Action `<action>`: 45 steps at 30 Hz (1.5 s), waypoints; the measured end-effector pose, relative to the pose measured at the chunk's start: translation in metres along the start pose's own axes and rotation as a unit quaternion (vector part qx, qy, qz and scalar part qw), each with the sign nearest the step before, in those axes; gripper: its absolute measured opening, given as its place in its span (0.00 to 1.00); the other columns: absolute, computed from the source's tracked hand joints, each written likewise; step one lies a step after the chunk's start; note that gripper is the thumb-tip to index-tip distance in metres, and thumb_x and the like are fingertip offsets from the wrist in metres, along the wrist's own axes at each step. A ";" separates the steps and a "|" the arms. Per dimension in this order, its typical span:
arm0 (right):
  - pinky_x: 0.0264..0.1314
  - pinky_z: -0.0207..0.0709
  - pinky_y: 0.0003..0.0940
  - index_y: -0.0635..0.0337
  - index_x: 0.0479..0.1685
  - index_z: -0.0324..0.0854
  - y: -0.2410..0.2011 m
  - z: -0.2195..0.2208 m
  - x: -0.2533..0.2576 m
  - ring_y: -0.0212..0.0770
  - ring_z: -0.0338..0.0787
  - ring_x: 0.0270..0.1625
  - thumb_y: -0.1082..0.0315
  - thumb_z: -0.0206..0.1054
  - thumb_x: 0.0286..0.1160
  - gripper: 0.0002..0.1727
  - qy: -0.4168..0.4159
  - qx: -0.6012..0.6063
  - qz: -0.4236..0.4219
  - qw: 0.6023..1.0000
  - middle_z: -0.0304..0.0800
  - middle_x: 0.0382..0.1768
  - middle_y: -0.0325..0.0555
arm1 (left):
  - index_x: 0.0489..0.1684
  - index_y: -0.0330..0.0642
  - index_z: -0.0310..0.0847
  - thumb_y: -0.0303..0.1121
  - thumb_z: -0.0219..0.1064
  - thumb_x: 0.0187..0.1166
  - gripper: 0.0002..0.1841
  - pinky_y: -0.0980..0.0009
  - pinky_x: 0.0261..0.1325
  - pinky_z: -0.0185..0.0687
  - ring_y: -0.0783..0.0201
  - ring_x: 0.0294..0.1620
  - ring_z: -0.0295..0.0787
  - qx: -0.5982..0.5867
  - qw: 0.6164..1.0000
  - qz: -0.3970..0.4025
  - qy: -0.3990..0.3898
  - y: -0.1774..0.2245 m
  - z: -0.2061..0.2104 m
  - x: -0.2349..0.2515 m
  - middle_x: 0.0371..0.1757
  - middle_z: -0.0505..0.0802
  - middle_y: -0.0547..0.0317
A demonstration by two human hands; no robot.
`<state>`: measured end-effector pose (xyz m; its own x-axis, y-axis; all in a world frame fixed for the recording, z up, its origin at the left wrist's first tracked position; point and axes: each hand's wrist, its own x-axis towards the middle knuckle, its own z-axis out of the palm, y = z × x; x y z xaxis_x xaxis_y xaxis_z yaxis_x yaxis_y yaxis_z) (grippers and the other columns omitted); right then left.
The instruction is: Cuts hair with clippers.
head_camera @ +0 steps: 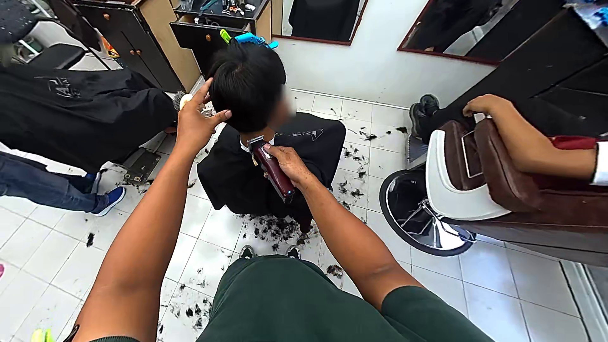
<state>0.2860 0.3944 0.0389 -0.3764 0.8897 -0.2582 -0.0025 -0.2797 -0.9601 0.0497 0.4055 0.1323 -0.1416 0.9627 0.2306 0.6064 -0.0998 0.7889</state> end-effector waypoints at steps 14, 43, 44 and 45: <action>0.39 0.89 0.40 0.63 0.58 0.82 0.011 -0.024 -0.005 0.41 0.90 0.33 0.50 0.48 0.94 0.26 -0.084 0.000 -0.055 0.995 0.89 0.39 0.50 | 0.93 0.52 0.57 0.34 0.75 0.78 0.41 0.62 0.39 0.90 0.59 0.44 0.94 -0.092 0.990 -0.081 0.071 0.010 0.020 -0.036 0.69 0.90 0.50; 0.34 0.86 0.37 0.61 0.59 0.79 0.040 -0.073 -0.043 0.39 0.86 0.29 0.46 0.41 0.96 0.28 0.082 0.150 0.043 0.984 0.84 0.34 0.46 | 0.52 0.36 0.88 0.34 0.69 0.83 0.11 0.65 0.29 0.81 0.65 0.26 0.85 -0.045 0.984 -0.113 -0.134 -0.002 0.094 -0.089 0.37 0.94 0.51; 0.36 0.86 0.39 0.60 0.60 0.79 0.038 -0.066 -0.037 0.39 0.86 0.31 0.45 0.44 0.95 0.28 0.074 0.141 0.034 0.987 0.85 0.36 0.46 | 0.51 0.34 0.87 0.36 0.71 0.82 0.12 0.63 0.32 0.82 0.64 0.28 0.85 -0.046 0.990 -0.122 -0.059 -0.014 0.094 -0.083 0.37 0.93 0.51; 0.37 0.87 0.40 0.60 0.59 0.80 0.036 -0.059 -0.030 0.40 0.86 0.32 0.45 0.46 0.94 0.28 0.067 0.136 0.021 0.988 0.85 0.37 0.46 | 0.50 0.34 0.85 0.38 0.73 0.80 0.14 0.63 0.32 0.82 0.64 0.28 0.85 -0.052 0.990 -0.132 0.002 -0.024 0.096 -0.076 0.37 0.92 0.51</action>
<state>0.3516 0.3785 0.0057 -0.2554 0.9097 -0.3273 -0.2450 -0.3884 -0.8883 0.1210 0.3589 0.0413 -0.2876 0.9577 0.0109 0.4641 0.1294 0.8763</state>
